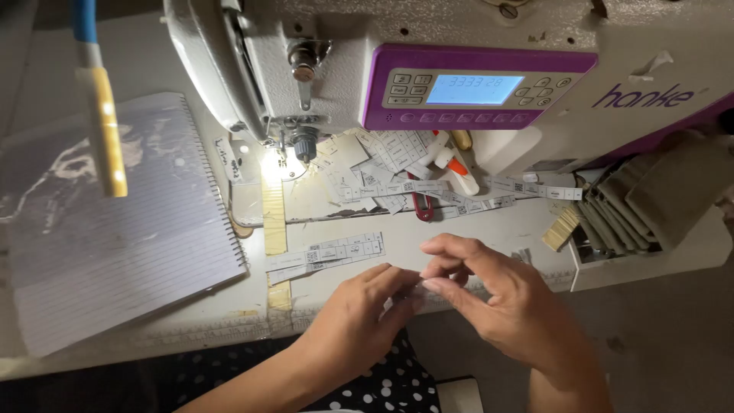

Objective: Sorting and arranging garment labels on a sewing machine table

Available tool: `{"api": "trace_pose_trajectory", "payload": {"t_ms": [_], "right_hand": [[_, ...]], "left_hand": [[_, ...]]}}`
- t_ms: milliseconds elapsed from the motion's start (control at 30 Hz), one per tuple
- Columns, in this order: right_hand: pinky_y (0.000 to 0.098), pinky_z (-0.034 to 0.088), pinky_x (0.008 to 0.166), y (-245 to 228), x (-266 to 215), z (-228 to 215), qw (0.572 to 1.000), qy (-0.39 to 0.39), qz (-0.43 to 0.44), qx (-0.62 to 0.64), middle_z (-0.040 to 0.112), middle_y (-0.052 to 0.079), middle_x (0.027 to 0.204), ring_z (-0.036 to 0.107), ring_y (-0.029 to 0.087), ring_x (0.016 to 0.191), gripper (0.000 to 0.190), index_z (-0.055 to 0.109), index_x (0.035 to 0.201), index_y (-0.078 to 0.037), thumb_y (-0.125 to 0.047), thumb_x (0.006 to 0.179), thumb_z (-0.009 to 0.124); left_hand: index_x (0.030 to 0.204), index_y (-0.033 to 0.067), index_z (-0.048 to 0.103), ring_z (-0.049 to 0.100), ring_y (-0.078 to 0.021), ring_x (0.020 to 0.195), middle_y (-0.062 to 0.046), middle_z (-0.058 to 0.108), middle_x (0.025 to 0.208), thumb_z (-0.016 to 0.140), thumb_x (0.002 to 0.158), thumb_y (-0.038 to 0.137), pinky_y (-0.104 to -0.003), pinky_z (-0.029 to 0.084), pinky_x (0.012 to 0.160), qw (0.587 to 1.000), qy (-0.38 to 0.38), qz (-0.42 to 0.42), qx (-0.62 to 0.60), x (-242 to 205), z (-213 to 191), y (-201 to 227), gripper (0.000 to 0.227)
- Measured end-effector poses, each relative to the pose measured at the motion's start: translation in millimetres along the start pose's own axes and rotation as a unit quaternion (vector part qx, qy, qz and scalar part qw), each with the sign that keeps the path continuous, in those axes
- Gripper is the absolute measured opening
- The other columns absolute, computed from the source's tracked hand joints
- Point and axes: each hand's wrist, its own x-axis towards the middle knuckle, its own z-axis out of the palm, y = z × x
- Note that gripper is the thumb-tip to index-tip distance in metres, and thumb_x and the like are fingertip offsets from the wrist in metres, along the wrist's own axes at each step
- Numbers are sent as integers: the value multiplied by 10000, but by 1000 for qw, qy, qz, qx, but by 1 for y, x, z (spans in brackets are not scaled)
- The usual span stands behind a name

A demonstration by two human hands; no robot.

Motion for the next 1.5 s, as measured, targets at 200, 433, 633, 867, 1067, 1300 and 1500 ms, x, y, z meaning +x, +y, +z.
{"api": "trace_pose_trajectory", "payload": {"t_ms": [200, 433, 633, 867, 1067, 1300, 1500], "right_hand": [[291, 741, 795, -9, 8, 27, 968, 98, 130, 189, 759, 109, 1170, 787, 164, 1029, 542, 541, 1382, -65, -347, 923, 604], [351, 737, 705, 8, -21, 56, 885, 73, 282, 365, 801, 250, 1060, 802, 277, 1032, 530, 579, 1364, 5, -73, 854, 700], [323, 687, 600, 17, -24, 49, 905, 171, 268, 281, 768, 195, 731, 754, 239, 668, 307, 690, 1220, 55, -55, 942, 620], [307, 675, 598, 26, -23, 45, 913, 152, 274, 260, 772, 159, 695, 770, 214, 667, 301, 685, 1215, 2, -144, 977, 574], [282, 668, 554, 43, -27, 45, 916, 177, 253, 258, 720, 129, 703, 722, 179, 632, 285, 671, 1210, 1, -93, 943, 640], [254, 629, 552, 53, -31, 42, 915, 181, 276, 231, 741, 90, 841, 729, 152, 654, 302, 690, 1204, -31, -134, 921, 676], [232, 648, 614, 89, -39, 10, 961, 134, 228, 83, 769, 72, 844, 736, 145, 725, 319, 661, 1259, -55, -69, 942, 636]], "left_hand": [[1027, -12, 749, 758, -191, 1016, -109, 789, 1209, 704, 911, 133, -381, 678, 808, 843, 105, -230, -474, 5, 9, 3, 191], [1323, 22, 707, 716, -232, 1066, -167, 774, 1258, 653, 898, 156, -361, 587, 963, 747, 211, -336, -533, 11, -7, 10, 449], [1336, 23, 706, 716, -242, 1128, -141, 777, 1240, 646, 899, 149, -382, 576, 972, 728, 207, -373, -536, 13, -8, 13, 458], [1191, 21, 732, 733, -242, 1064, -120, 782, 1286, 627, 935, 176, -398, 589, 908, 725, 222, -387, -525, 12, -4, 4, 318], [932, 25, 743, 788, -250, 1050, -56, 741, 1429, 670, 908, 187, -400, 637, 868, 752, 222, -352, -511, 7, 2, -7, 180], [948, -1, 776, 821, -278, 1058, -103, 748, 1433, 657, 903, 234, -373, 657, 839, 790, 194, -340, -471, 3, 1, -7, 267], [1545, 132, 437, 724, -247, 1255, -162, 610, 1519, 626, 951, 174, -304, 601, 946, 887, 63, -192, -416, -14, 3, -7, 625]]}}
